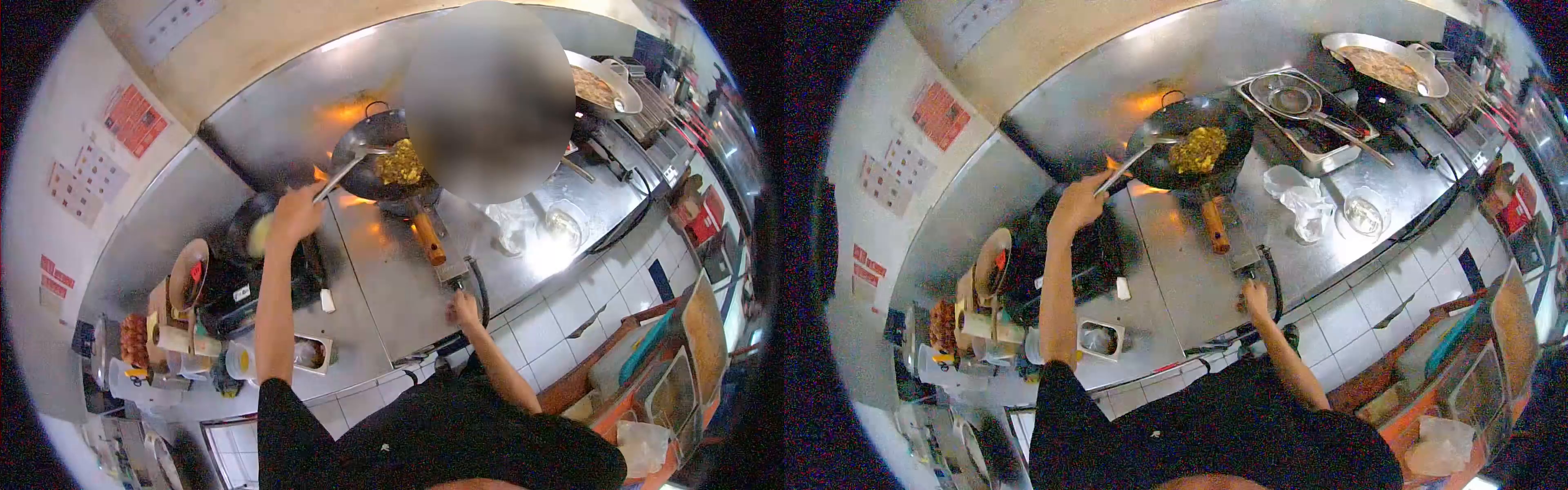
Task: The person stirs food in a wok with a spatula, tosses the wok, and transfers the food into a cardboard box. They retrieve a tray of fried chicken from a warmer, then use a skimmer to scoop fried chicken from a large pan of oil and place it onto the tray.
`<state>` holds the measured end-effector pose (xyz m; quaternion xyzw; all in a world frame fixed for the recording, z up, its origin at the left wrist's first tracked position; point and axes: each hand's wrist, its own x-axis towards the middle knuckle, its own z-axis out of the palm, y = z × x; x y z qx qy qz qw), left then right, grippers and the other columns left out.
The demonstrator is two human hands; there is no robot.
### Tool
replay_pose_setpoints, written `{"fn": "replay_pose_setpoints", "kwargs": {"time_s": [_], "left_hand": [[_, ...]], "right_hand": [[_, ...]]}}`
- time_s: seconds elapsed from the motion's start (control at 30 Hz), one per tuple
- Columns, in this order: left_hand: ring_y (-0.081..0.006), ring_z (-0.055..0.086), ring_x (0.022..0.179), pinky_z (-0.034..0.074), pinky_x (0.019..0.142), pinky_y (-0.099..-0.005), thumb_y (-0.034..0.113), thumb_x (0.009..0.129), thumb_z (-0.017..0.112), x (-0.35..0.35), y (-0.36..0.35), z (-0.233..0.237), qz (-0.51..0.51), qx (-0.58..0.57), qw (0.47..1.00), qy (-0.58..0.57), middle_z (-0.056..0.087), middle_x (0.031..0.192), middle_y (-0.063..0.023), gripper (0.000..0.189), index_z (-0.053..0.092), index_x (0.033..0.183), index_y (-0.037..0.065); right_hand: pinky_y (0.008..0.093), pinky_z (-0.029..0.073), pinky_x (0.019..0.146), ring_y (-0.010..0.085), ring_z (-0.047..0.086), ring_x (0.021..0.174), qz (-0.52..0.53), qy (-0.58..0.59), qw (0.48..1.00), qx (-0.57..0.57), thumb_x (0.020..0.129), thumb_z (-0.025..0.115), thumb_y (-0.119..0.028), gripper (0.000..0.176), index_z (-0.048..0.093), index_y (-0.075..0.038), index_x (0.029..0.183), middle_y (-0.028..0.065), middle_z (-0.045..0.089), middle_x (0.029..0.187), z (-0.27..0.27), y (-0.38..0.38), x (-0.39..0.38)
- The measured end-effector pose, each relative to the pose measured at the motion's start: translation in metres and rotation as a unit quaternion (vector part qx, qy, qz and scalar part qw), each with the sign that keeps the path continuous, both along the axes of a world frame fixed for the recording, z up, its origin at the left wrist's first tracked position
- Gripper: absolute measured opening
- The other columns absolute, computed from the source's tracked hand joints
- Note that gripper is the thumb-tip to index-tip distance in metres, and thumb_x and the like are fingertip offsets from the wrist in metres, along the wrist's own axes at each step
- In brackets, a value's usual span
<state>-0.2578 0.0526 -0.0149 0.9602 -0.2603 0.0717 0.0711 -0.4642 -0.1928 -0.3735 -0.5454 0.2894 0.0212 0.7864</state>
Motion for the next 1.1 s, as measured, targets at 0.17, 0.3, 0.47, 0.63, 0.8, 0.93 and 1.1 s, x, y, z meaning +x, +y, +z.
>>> {"fn": "replay_pose_setpoints", "kwargs": {"time_s": [0.17, 0.3, 0.47, 0.63, 0.8, 0.93, 1.1], "left_hand": [[-0.0338, 0.059, 0.101, 0.047, 0.088, -0.0464, 0.021, 0.079, 0.056, 0.094, -0.082, -0.042, 0.026, 0.059, 0.995, 0.074, 0.062, 0.109, -0.0169, 0.045, 0.055, 0.124, 0.021], [-0.0335, 0.059, 0.103, 0.046, 0.090, -0.0453, 0.017, 0.080, 0.050, 0.103, -0.121, -0.064, 0.042, 0.164, 0.980, 0.108, 0.061, 0.109, -0.0171, 0.045, 0.055, 0.124, 0.025], [-0.0369, 0.059, 0.097, 0.046, 0.088, -0.0448, 0.030, 0.081, 0.055, 0.038, -0.113, -0.016, 0.087, 0.110, 0.985, 0.102, 0.062, 0.104, -0.0194, 0.040, 0.058, 0.120, 0.024], [-0.0379, 0.057, 0.101, 0.044, 0.091, -0.0460, 0.018, 0.081, 0.048, 0.030, -0.145, -0.028, 0.127, 0.174, 0.966, 0.144, 0.061, 0.108, -0.0205, 0.043, 0.056, 0.123, 0.023], [-0.0355, 0.059, 0.099, 0.046, 0.087, -0.0433, 0.023, 0.083, 0.052, 0.054, -0.159, -0.011, 0.126, 0.121, 0.970, 0.170, 0.062, 0.105, -0.0205, 0.043, 0.053, 0.126, 0.019], [-0.0363, 0.060, 0.097, 0.046, 0.086, -0.0420, 0.024, 0.083, 0.054, 0.100, -0.173, -0.051, 0.081, 0.121, 0.985, 0.092, 0.062, 0.105, -0.0213, 0.046, 0.051, 0.128, 0.019], [-0.0364, 0.057, 0.102, 0.044, 0.089, -0.0429, 0.025, 0.081, 0.052, 0.062, -0.159, -0.023, 0.080, 0.155, 0.970, 0.170, 0.060, 0.108, -0.0211, 0.047, 0.051, 0.128, 0.023]], "right_hand": [[0.0354, 0.053, 0.047, 0.0221, 0.058, 0.056, -0.094, 0.019, 0.994, -0.046, 0.094, 0.045, -0.037, 0.036, 0.040, -0.002, 0.099, 0.0114, 0.053, 0.077, -0.033, 0.015, 0.003], [0.0352, 0.055, 0.050, 0.0222, 0.061, 0.061, -0.097, -0.026, 0.993, -0.064, 0.096, 0.041, -0.030, 0.030, 0.040, 0.001, 0.097, 0.0114, 0.054, 0.074, -0.056, 0.014, 0.028], [0.0291, 0.035, 0.036, 0.0152, 0.042, 0.042, -0.125, 0.042, 0.972, 0.192, 0.097, 0.036, -0.031, 0.036, 0.048, -0.002, 0.078, 0.0000, 0.035, 0.048, -0.041, -0.007, 0.028], [0.0275, 0.017, 0.035, 0.0129, 0.022, 0.036, -0.070, 0.067, 0.757, 0.647, 0.092, 0.032, -0.029, 0.037, 0.037, -0.014, 0.059, -0.0012, 0.025, 0.045, -0.012, -0.030, 0.025], [0.0276, 0.016, 0.034, 0.0126, 0.023, 0.037, -0.033, 0.057, 0.699, 0.712, 0.089, 0.032, -0.028, 0.036, 0.033, -0.015, 0.055, -0.0011, 0.025, 0.045, -0.019, -0.036, 0.018], [0.0277, 0.020, 0.034, 0.0134, 0.029, 0.038, 0.015, 0.100, 0.842, 0.530, 0.088, 0.038, -0.027, 0.030, 0.041, -0.012, 0.062, -0.0003, 0.032, 0.048, 0.011, -0.047, 0.015], [0.0450, 0.051, 0.064, 0.0348, 0.063, 0.074, 0.158, 0.021, 0.880, -0.447, 0.081, 0.058, -0.023, 0.036, 0.044, 0.003, 0.101, 0.0201, 0.059, 0.080, 0.023, -0.041, -0.003]]}}
